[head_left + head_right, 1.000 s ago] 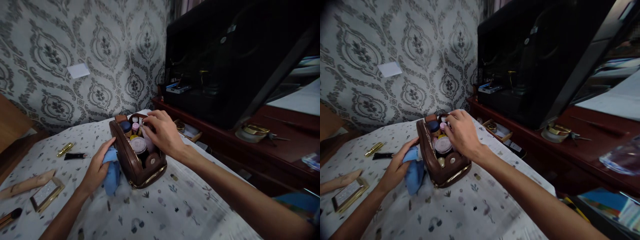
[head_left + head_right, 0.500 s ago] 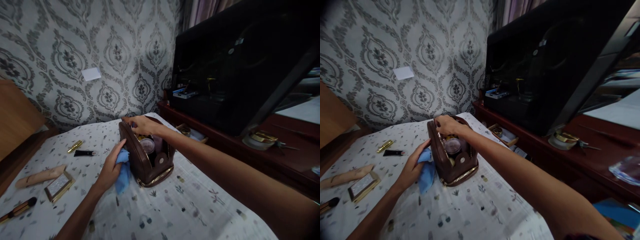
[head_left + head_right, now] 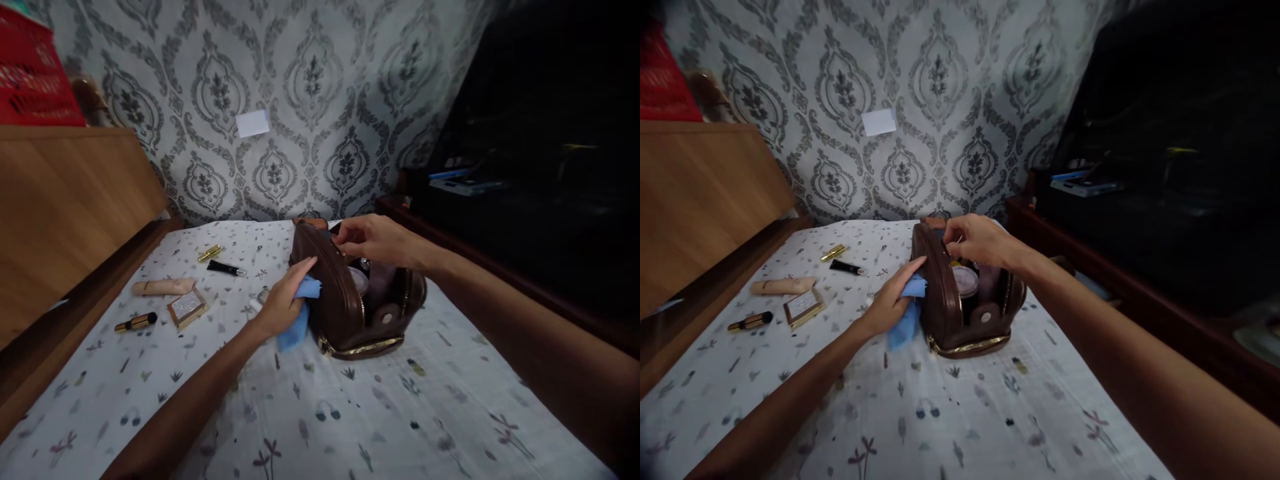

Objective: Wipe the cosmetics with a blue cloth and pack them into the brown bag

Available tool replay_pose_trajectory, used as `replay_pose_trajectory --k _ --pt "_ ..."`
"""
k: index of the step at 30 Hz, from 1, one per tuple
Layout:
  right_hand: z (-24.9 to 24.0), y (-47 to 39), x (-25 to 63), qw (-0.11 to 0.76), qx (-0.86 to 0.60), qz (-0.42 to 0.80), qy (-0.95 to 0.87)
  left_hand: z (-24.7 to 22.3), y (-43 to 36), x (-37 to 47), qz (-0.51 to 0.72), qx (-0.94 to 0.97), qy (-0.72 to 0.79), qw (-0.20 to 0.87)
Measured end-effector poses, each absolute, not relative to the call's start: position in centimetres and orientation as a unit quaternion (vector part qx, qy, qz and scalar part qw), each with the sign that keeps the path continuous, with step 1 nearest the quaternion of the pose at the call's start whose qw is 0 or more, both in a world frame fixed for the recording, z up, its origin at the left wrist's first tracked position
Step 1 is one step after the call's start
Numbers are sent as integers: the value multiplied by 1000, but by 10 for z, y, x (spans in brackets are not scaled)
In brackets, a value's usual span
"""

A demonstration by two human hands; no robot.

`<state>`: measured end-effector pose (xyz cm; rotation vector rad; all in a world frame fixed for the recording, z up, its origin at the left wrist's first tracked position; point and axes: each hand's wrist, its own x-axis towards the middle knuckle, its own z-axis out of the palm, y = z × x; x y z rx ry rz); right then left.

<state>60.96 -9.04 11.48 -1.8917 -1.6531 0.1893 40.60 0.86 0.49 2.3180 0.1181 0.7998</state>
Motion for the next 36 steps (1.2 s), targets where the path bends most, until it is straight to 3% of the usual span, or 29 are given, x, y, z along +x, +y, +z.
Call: replay_pose_trajectory --k 27,36 --pt "116 -89 585 192 -777 -19 -600 4 8 403 334 878 53 337" --pt "110 -78 587 198 -775 -17 -600 4 8 403 334 876 52 344"
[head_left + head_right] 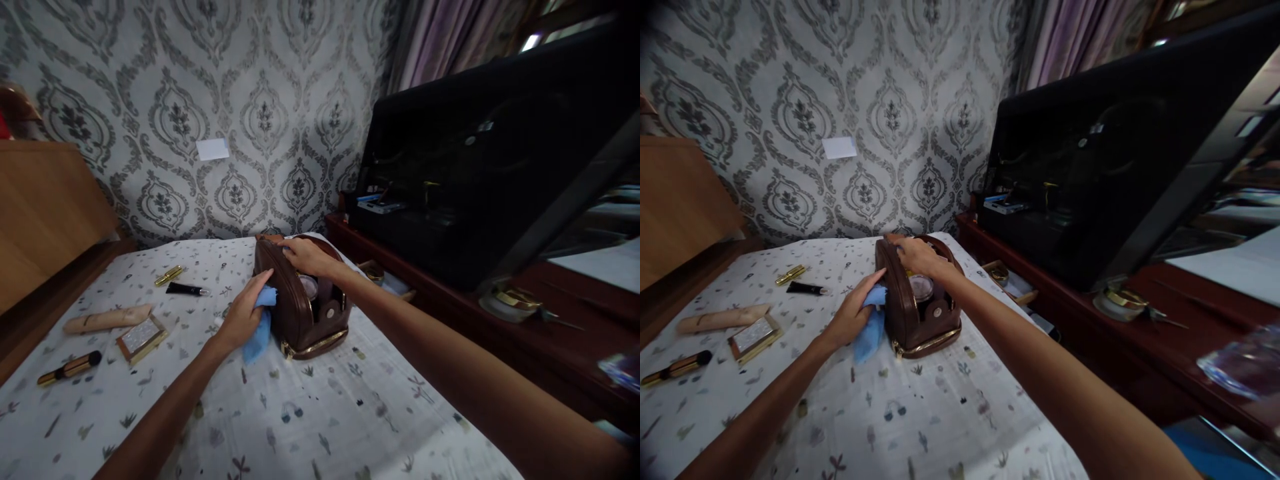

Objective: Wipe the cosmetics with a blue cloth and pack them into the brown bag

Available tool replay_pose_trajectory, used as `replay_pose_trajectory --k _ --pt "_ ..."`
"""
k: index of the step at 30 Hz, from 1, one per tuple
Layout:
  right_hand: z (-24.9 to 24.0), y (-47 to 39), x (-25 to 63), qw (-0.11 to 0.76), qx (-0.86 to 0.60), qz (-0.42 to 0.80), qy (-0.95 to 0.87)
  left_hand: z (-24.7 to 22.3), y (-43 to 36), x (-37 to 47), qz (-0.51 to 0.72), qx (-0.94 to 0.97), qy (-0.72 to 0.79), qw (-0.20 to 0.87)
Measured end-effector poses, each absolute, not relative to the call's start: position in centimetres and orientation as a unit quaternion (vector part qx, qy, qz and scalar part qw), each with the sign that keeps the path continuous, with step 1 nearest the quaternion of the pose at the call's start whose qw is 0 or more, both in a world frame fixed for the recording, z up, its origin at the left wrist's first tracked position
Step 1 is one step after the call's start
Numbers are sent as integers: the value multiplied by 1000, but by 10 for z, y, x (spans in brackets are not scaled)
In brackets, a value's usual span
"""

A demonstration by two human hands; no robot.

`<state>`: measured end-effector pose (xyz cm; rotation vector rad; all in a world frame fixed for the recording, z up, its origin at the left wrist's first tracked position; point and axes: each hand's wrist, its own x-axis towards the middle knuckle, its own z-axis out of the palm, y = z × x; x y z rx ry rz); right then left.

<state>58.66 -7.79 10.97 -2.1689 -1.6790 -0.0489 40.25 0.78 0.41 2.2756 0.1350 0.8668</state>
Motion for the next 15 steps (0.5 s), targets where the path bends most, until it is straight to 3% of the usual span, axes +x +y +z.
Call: replay_pose_trajectory --k 15 --pt "107 -70 590 205 -772 14 -601 -2 10 399 323 874 54 360"
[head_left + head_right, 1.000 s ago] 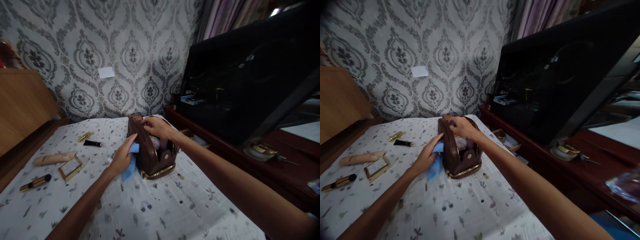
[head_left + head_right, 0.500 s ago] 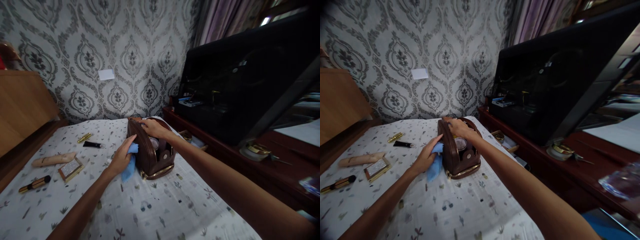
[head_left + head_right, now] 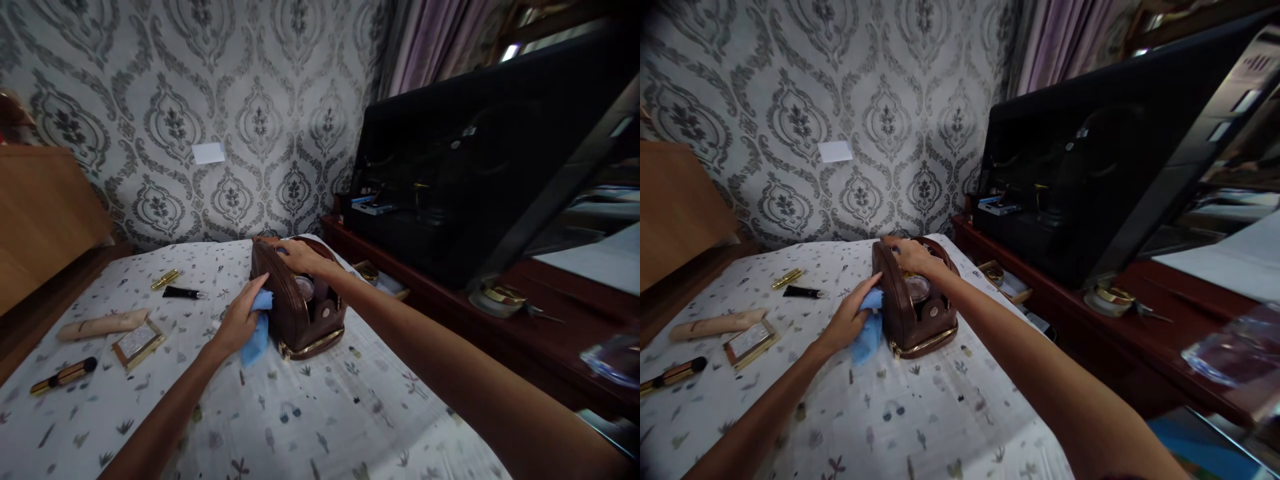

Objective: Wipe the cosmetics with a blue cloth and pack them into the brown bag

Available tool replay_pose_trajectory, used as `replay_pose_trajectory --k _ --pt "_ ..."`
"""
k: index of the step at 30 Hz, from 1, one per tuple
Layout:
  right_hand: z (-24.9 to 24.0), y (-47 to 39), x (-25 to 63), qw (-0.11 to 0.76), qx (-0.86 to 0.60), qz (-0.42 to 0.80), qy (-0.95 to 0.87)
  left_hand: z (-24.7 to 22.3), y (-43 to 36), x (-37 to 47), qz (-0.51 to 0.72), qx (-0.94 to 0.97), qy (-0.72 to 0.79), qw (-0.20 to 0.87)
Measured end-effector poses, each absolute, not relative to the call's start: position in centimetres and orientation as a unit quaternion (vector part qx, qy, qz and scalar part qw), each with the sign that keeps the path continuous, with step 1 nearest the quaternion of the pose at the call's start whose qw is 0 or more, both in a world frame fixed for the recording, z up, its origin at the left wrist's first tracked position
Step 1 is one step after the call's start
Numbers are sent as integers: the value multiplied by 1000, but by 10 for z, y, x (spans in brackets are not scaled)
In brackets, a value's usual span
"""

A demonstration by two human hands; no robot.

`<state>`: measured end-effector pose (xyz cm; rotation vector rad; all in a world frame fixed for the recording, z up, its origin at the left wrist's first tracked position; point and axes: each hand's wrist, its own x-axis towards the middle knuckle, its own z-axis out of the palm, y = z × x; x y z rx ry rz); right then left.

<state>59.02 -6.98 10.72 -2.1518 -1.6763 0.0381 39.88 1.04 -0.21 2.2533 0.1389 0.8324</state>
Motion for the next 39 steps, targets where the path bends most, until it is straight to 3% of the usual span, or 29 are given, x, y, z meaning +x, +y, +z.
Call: replay_pose_trajectory --k 11,19,39 --pt "111 -92 591 204 -794 -65 -569 -2 10 399 324 880 63 341" --pt "104 -64 593 248 -735 2 -631 -9 14 397 326 880 61 339" --pt "102 -52 591 196 -797 6 -571 -12 18 394 309 884 70 344"
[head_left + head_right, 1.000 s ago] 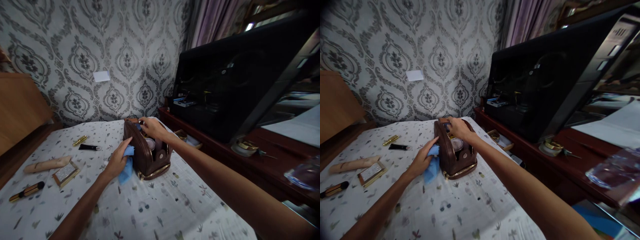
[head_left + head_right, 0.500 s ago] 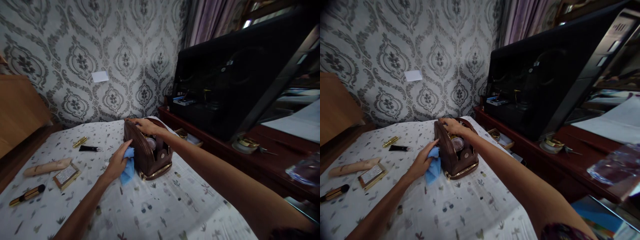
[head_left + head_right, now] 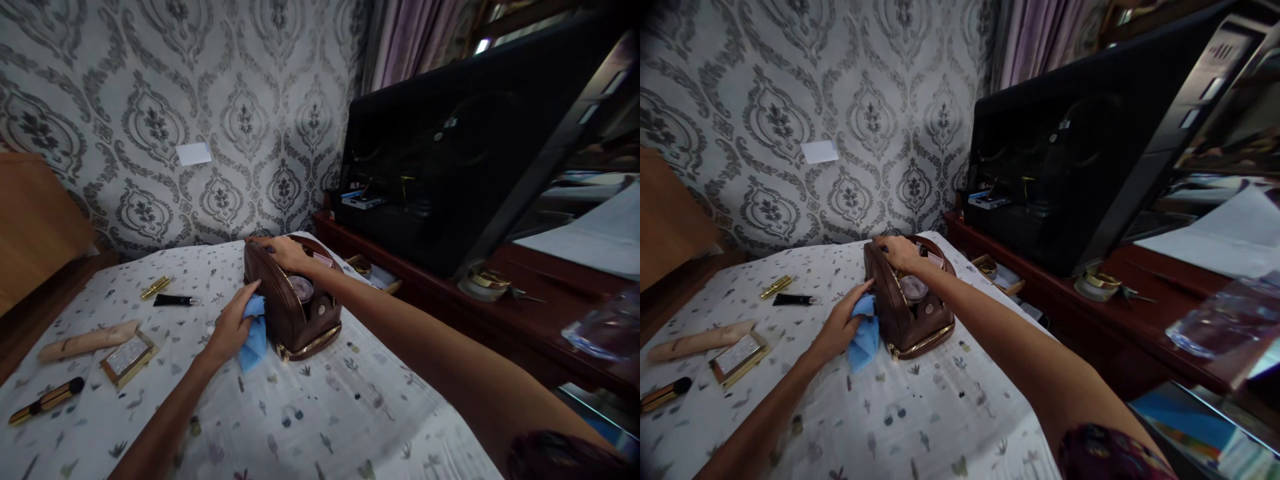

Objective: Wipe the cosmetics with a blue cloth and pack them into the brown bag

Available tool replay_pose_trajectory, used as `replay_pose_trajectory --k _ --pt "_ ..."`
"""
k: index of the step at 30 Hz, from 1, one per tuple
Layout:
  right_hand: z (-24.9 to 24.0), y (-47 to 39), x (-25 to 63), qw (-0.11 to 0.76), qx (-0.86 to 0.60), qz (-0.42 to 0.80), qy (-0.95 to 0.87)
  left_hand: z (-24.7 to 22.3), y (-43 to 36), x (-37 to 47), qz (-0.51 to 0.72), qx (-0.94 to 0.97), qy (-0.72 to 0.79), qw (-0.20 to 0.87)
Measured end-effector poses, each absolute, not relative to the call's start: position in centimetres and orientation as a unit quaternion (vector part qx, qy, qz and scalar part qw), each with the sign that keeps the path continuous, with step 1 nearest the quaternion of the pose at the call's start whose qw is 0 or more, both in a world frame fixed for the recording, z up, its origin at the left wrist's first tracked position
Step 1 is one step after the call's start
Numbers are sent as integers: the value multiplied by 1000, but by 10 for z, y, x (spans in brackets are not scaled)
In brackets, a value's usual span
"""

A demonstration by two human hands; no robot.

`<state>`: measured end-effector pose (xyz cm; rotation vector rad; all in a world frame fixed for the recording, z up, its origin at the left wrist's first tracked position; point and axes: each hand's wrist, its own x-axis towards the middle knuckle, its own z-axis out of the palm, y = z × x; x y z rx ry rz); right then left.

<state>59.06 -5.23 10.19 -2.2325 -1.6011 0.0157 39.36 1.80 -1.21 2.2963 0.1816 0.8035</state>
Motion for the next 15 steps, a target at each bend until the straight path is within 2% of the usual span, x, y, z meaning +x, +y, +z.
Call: replay_pose_trajectory --k 15 --pt "112 -53 597 251 -790 7 -559 -5 16 393 308 886 68 340"
